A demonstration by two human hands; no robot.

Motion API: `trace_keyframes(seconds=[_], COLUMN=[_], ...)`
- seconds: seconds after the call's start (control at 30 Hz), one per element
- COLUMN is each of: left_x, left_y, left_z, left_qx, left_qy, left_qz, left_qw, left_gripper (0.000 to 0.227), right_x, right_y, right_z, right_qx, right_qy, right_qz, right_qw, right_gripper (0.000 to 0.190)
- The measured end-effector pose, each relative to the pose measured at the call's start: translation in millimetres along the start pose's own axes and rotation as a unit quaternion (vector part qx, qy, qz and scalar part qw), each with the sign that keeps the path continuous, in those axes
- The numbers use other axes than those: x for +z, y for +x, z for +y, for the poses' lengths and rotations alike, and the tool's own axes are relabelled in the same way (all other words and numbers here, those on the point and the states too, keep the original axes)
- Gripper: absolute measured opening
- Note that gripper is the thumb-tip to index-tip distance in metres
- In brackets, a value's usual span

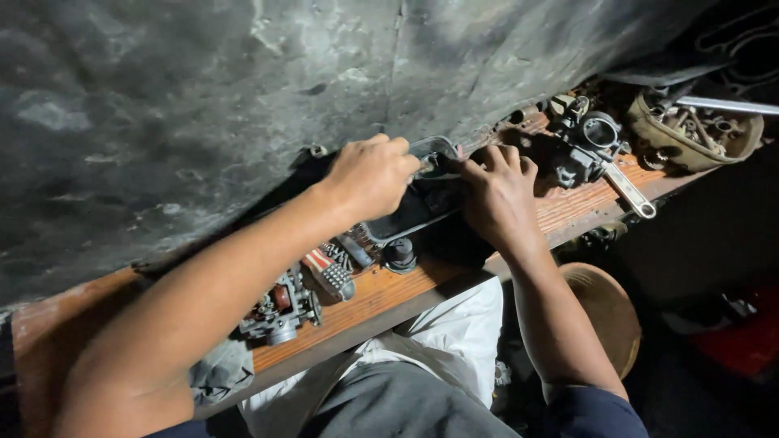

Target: The person assembles small mechanical components into a metal housing on a wooden workbench. They use a red-handled tool to tighten or adjust parts within the assembly. Later, they use a toothbrush to scrub a separate metal component in a black tray.

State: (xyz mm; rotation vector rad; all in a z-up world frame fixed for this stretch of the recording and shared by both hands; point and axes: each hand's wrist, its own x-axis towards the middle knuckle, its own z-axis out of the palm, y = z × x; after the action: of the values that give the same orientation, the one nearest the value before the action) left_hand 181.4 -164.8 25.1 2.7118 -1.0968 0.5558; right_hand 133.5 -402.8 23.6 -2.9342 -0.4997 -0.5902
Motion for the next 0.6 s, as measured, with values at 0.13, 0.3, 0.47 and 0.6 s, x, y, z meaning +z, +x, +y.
trace_keyframes(seconds=[0.13, 0.3, 0.47, 0.6], left_x=[11, 21, 34, 58], left_y=[8, 26, 43, 43], left_z=[-15, -8, 12, 17], left_qx=[-0.019, -0.025, -0.009, -0.017], left_qy=[-0.028, -0.037, -0.038, -0.020], left_qz=[-0.047, -0.086, -0.122, -0.122], left_qw=[0.998, 0.995, 0.992, 0.992], left_gripper=[0.012, 0.014, 0.019, 0.017], right_x=[-10, -13, -10, -10], right_y=[-19, -50, -67, -69], right_z=[3, 12, 13, 11], right_qx=[-0.046, -0.093, -0.084, -0.077], right_qy=[-0.011, -0.043, -0.003, 0.010], right_qz=[0.062, 0.088, 0.048, 0.058], right_qw=[0.997, 0.991, 0.995, 0.995], right_gripper=[0.031, 0.033, 0.051, 0.050])
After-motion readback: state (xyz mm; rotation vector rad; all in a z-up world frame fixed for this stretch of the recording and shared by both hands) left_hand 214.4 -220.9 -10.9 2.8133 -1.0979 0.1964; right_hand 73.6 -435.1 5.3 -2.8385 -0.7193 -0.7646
